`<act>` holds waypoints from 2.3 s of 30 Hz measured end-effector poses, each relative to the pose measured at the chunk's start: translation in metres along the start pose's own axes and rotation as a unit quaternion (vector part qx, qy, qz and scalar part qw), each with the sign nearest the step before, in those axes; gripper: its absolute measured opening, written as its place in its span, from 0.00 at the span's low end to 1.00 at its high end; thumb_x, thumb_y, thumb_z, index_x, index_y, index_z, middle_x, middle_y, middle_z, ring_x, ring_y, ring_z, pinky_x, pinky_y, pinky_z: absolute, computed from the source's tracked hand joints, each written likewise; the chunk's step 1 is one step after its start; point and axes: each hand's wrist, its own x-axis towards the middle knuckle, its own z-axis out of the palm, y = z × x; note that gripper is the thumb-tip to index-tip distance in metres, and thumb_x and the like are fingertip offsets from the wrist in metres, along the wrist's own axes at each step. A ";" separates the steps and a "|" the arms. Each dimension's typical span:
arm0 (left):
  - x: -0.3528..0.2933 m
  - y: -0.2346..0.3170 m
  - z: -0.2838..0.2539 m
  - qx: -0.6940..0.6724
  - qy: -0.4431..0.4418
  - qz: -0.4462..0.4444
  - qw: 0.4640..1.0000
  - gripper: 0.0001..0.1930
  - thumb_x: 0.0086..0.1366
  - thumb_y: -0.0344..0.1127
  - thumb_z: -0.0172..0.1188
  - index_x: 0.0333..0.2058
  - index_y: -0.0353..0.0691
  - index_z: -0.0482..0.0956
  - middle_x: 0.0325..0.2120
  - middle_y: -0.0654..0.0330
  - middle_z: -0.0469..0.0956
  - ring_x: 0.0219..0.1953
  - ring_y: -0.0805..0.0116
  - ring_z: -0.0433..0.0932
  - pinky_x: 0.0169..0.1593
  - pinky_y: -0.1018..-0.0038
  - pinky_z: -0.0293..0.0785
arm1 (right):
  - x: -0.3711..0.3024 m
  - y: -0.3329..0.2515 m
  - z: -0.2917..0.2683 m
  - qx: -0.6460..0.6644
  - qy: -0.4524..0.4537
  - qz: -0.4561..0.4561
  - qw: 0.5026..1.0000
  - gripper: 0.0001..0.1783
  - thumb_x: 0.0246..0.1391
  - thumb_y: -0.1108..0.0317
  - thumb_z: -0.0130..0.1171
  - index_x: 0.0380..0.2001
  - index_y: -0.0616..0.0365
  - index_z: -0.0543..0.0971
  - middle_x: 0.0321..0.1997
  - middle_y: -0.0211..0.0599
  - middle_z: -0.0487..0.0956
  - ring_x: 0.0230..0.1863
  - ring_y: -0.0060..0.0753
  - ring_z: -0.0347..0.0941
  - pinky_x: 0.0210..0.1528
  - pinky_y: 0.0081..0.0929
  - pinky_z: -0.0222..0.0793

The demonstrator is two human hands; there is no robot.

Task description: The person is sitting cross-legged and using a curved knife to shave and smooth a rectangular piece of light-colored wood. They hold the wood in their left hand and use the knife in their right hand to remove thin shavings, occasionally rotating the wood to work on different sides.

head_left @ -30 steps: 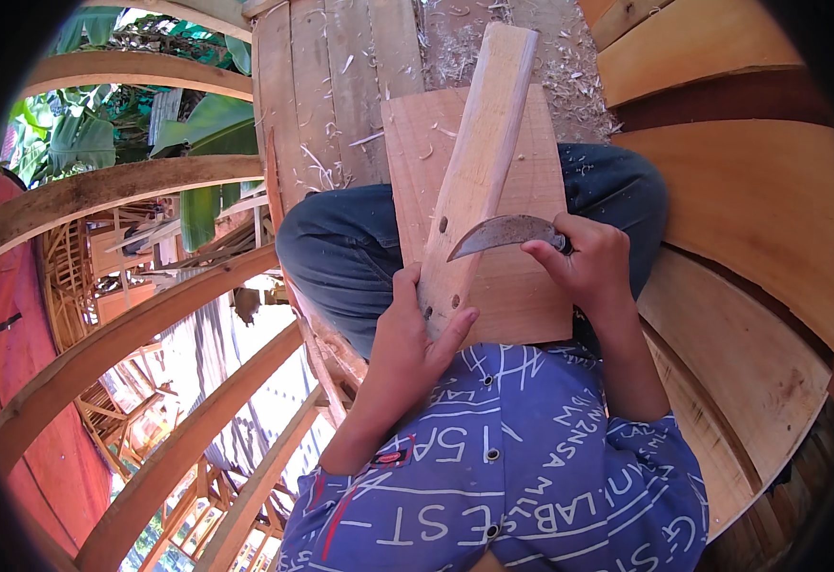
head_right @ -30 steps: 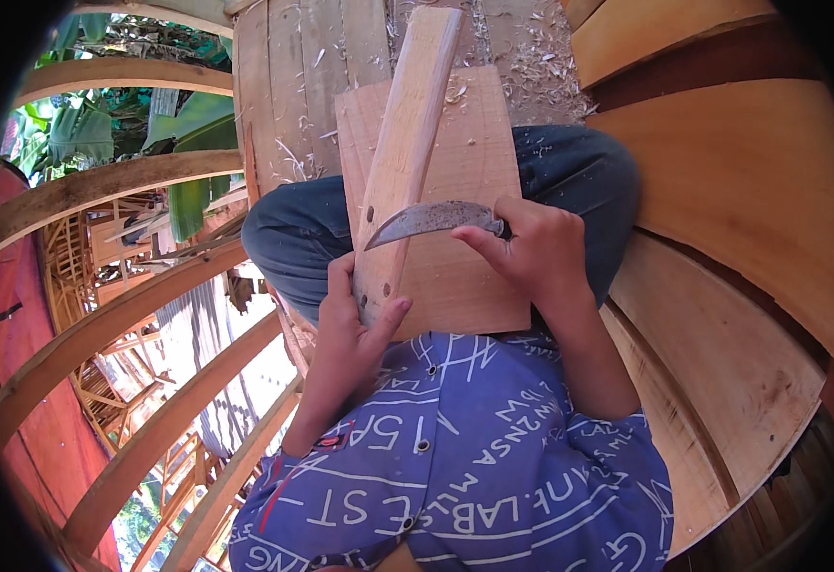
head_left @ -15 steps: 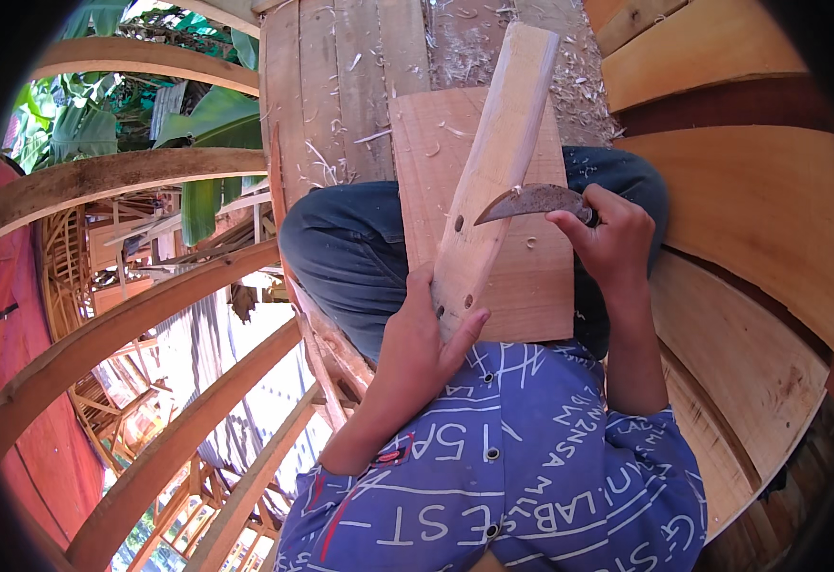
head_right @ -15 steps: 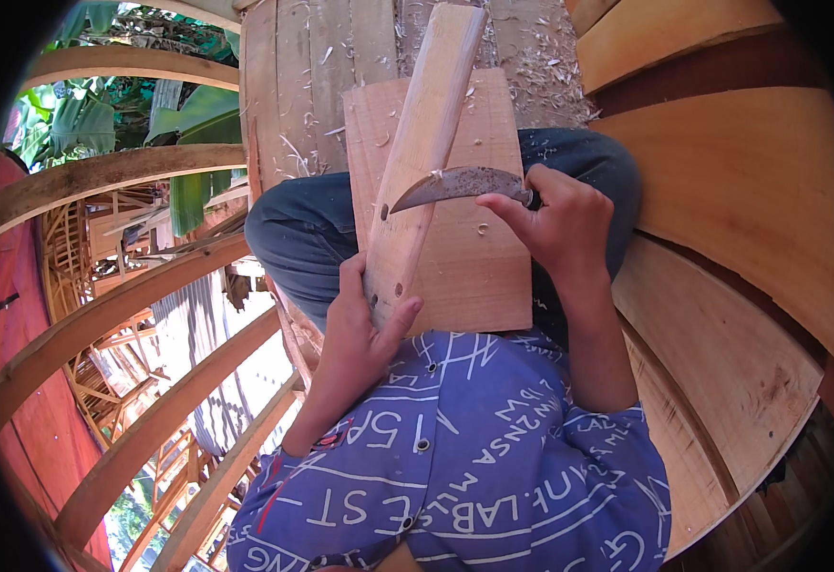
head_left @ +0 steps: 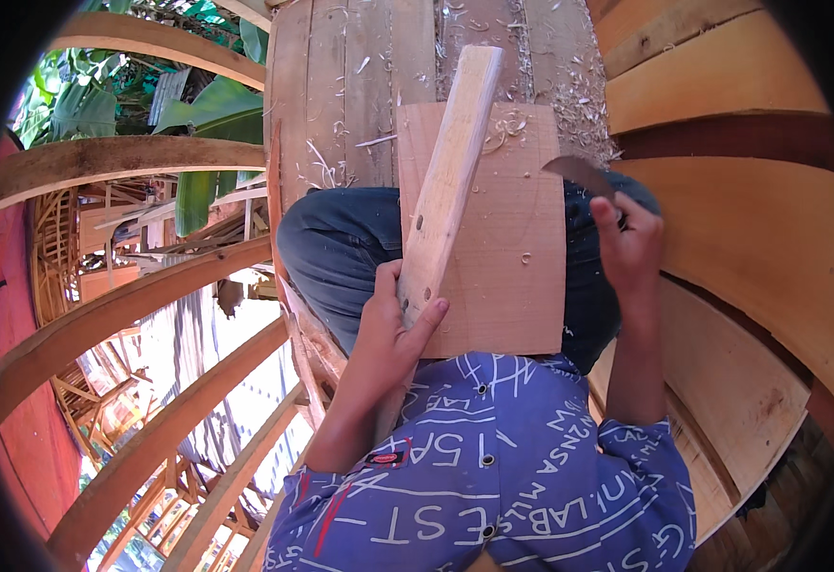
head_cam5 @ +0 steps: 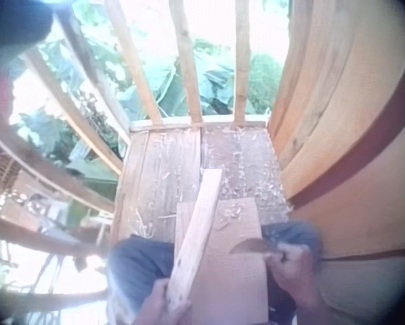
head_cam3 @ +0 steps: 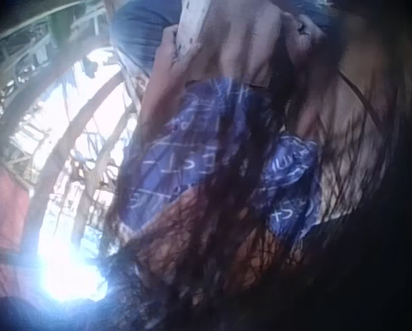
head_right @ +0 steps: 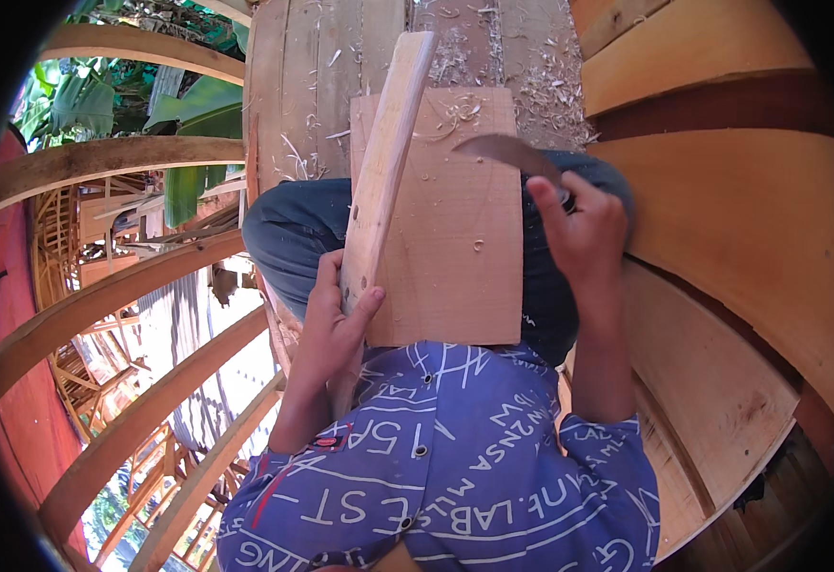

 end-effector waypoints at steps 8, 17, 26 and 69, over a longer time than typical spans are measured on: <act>-0.004 0.019 -0.004 -0.015 -0.079 0.040 0.996 0.30 0.64 0.49 0.58 0.51 0.29 0.61 0.33 0.35 0.75 0.38 0.40 0.77 0.43 0.57 0.72 | -0.027 0.010 0.056 0.226 -0.080 0.099 0.966 0.32 0.66 0.48 0.48 0.19 0.67 0.67 0.16 0.25 0.59 0.21 0.20 0.53 0.21 0.28 0.50; 0.001 -0.003 0.018 -0.045 -0.034 0.079 0.995 0.30 0.64 0.49 0.58 0.53 0.32 0.61 0.36 0.39 0.75 0.41 0.44 0.77 0.43 0.59 0.71 | 0.036 0.017 0.006 0.069 0.000 -0.046 0.997 0.32 0.67 0.47 0.45 0.23 0.69 0.68 0.19 0.29 0.62 0.22 0.24 0.55 0.24 0.29 0.52; 0.003 0.025 -0.001 -0.075 -0.109 0.075 0.988 0.31 0.63 0.49 0.59 0.53 0.32 0.61 0.36 0.38 0.76 0.41 0.44 0.77 0.43 0.59 0.71 | 0.021 0.050 0.023 0.009 0.067 0.111 0.991 0.30 0.66 0.43 0.44 0.22 0.60 0.70 0.17 0.26 0.60 0.22 0.23 0.61 0.24 0.28 0.56; 0.023 0.017 -0.003 -0.558 -0.314 -0.099 0.762 0.30 0.56 0.43 0.61 0.52 0.35 0.61 0.24 0.64 0.62 0.15 0.80 0.62 0.16 0.83 0.58 | -0.022 -0.069 0.002 0.008 -0.059 -0.133 0.989 0.30 0.48 0.40 0.64 0.15 0.57 0.72 0.13 0.41 0.70 0.17 0.48 0.71 0.19 0.34 0.64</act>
